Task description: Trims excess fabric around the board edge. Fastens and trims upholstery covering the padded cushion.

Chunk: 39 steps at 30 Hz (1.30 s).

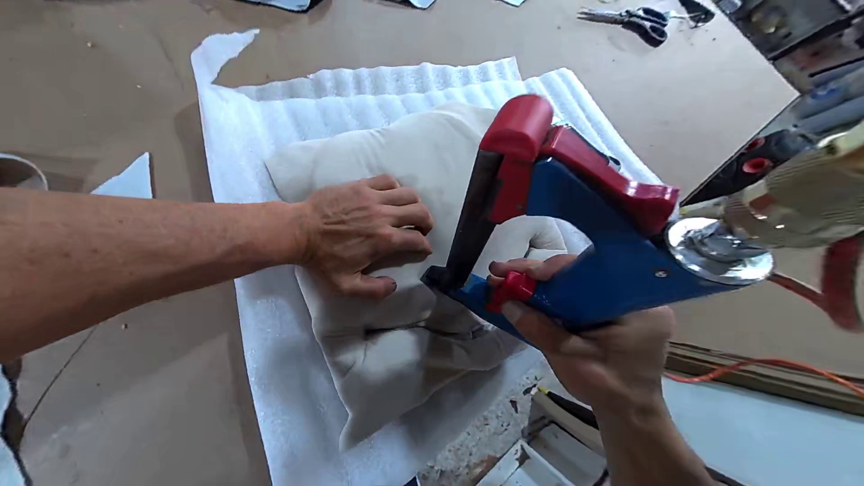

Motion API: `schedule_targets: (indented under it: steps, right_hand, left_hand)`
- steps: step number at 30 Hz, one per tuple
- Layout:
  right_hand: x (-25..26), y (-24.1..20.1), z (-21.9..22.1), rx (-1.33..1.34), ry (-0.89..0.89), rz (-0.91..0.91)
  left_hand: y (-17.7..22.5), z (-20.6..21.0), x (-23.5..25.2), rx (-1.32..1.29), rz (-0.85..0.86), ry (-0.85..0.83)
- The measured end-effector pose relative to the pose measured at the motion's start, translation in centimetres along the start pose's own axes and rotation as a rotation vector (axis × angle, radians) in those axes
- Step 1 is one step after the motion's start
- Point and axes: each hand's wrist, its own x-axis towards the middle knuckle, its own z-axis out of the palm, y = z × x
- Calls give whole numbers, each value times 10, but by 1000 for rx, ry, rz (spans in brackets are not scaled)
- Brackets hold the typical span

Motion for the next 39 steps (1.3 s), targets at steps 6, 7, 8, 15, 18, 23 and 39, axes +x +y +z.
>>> schedule_targets:
  steps: [6, 7, 8, 15, 18, 23, 39]
  right_hand:
    - [8, 11, 1, 15, -110, -55]
    - [9, 15, 1, 49, -127, -66]
    - [11, 18, 2, 78, -146, -73]
    - [24, 25, -1, 159, -250, -135]
    - [28, 27, -1, 183, -265, -155]
    - [32, 27, -1, 236, -307, -157]
    - [-2, 1, 15, 36, -20, -90]
  left_hand:
    - [7, -3, 0, 40, 0, 26]
    - [6, -1, 0, 46, 11, 35]
    - [5, 2, 0, 47, 16, 41]
    - [6, 13, -3, 41, 10, 123]
    - [6, 13, -4, 75, 6, 165]
    - [5, 14, -5, 74, 8, 167]
    - [10, 14, -20, 103, -195, 163]
